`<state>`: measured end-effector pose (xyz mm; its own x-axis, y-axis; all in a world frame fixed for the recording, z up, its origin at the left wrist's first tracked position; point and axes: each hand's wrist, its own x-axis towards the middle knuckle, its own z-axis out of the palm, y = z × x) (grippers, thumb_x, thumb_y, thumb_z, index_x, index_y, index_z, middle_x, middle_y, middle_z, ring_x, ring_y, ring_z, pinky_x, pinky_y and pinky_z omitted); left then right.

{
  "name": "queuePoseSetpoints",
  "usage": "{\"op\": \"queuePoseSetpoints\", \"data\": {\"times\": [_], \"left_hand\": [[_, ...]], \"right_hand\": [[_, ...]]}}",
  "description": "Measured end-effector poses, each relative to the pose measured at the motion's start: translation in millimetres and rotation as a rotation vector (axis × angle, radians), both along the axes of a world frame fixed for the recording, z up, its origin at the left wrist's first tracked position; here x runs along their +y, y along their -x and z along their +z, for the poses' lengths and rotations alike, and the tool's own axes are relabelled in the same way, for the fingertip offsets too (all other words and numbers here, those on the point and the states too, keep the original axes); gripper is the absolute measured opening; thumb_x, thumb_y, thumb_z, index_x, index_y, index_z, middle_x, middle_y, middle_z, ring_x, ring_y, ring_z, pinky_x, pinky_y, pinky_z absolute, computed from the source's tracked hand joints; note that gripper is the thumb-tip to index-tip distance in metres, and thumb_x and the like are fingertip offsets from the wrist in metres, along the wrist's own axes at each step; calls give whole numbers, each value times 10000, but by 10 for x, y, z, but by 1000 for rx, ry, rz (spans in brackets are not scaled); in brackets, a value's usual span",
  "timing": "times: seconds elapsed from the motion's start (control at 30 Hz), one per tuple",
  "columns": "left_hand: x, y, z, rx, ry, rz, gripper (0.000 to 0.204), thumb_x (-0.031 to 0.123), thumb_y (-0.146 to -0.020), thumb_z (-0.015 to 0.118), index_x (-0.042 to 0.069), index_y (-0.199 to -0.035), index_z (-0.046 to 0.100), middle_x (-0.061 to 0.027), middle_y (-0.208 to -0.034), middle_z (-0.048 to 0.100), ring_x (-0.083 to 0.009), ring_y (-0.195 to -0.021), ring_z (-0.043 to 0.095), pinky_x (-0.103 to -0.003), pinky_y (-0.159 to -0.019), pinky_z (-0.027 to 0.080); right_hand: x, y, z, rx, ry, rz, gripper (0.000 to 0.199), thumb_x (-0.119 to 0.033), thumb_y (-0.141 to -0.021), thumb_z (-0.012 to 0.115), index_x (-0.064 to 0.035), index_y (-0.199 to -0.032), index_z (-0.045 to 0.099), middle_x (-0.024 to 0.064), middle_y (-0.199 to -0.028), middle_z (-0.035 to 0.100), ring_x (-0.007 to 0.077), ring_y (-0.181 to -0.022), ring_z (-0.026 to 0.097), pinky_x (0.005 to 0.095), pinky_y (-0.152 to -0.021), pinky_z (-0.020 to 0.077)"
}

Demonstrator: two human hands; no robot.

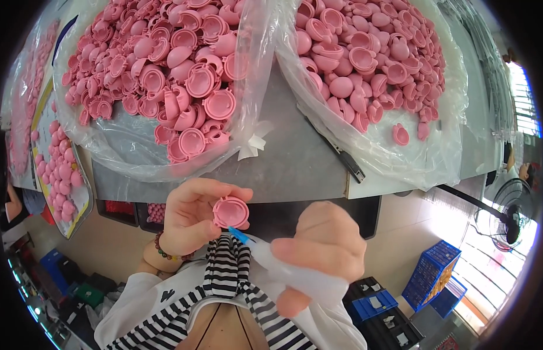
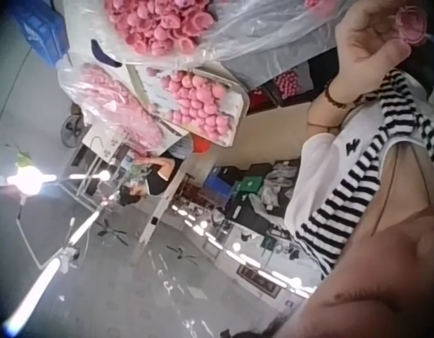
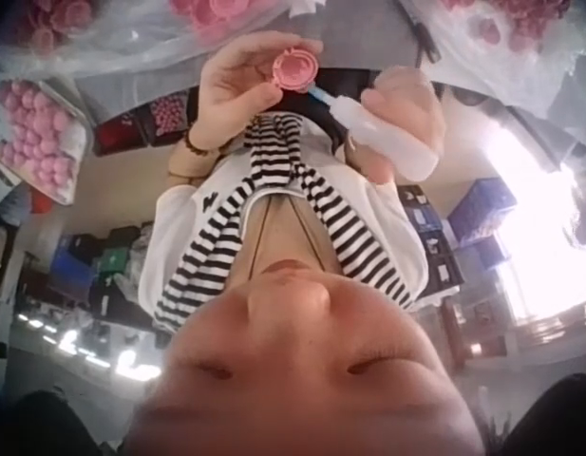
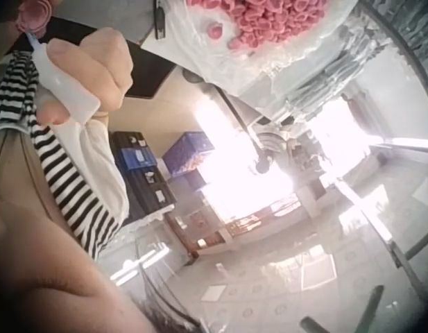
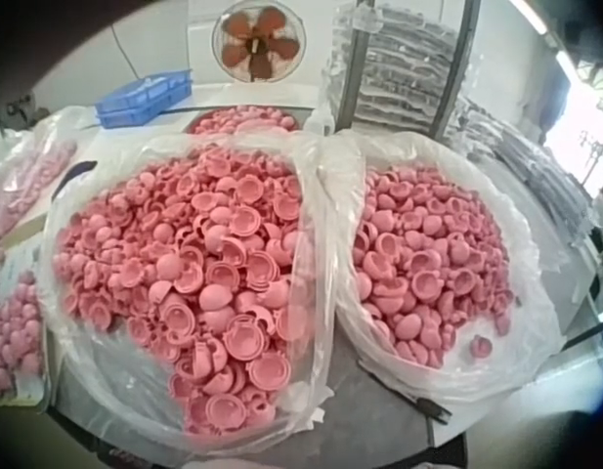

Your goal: Apply glue to the edges of pink plastic semi-spheres and join them together to assemble completed balls.

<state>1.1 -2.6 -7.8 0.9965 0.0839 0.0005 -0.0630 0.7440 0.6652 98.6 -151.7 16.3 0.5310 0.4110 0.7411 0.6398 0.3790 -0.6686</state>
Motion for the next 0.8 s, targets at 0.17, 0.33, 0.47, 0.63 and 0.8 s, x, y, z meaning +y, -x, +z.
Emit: {"op": "queuePoseSetpoints", "data": {"times": [0.17, 0.33, 0.47, 0.63, 0.8], "left_hand": [[34, 7, -36, -77, 55, -15, 419, -73, -767, 517, -53, -1167, 396, -222, -1204, 436, -227, -1093, 469, -342, -919, 385], [49, 11, -35, -84, 61, -25, 418, -75, -764, 521, -52, -1163, 398, -223, -1198, 441, -223, -1086, 475, -342, -915, 387], [63, 19, -38, -79, 74, -27, 427, -81, -756, 529, -56, -1162, 398, -224, -1191, 447, -225, -1088, 473, -341, -916, 385], [32, 22, -31, 5, -33, 52, 451, 59, -724, 655, -13, -1105, 426, -279, -1116, 472, -261, -907, 583, -353, -786, 490], [40, 34, -45, 4, -37, 70, 456, 56, -716, 662, -18, -1101, 430, -274, -1114, 476, -262, -906, 581, -358, -788, 489]], "right_hand": [[46, 132, 68, -54, 85, -138, 565, -504, -760, 545, 59, -799, 570, 46, -593, 474, 126, -439, 423, 226, -363, 283], [84, 151, 56, -5, 52, -202, 550, -502, -730, 588, 46, -769, 614, 26, -558, 486, 130, -418, 437, 227, -347, 303], [85, 155, 42, -22, 75, -215, 537, -488, -755, 568, 47, -766, 613, 32, -561, 490, 127, -413, 436, 227, -341, 309], [128, 167, 34, -5, 7, -286, 531, -484, -768, 554, 44, -756, 609, 39, -568, 501, 125, -415, 440, 228, -340, 317], [194, 193, 12, 21, 60, -291, 547, -497, -759, 552, 47, -776, 602, 49, -594, 530, 127, -440, 461, 225, -346, 324]]}}
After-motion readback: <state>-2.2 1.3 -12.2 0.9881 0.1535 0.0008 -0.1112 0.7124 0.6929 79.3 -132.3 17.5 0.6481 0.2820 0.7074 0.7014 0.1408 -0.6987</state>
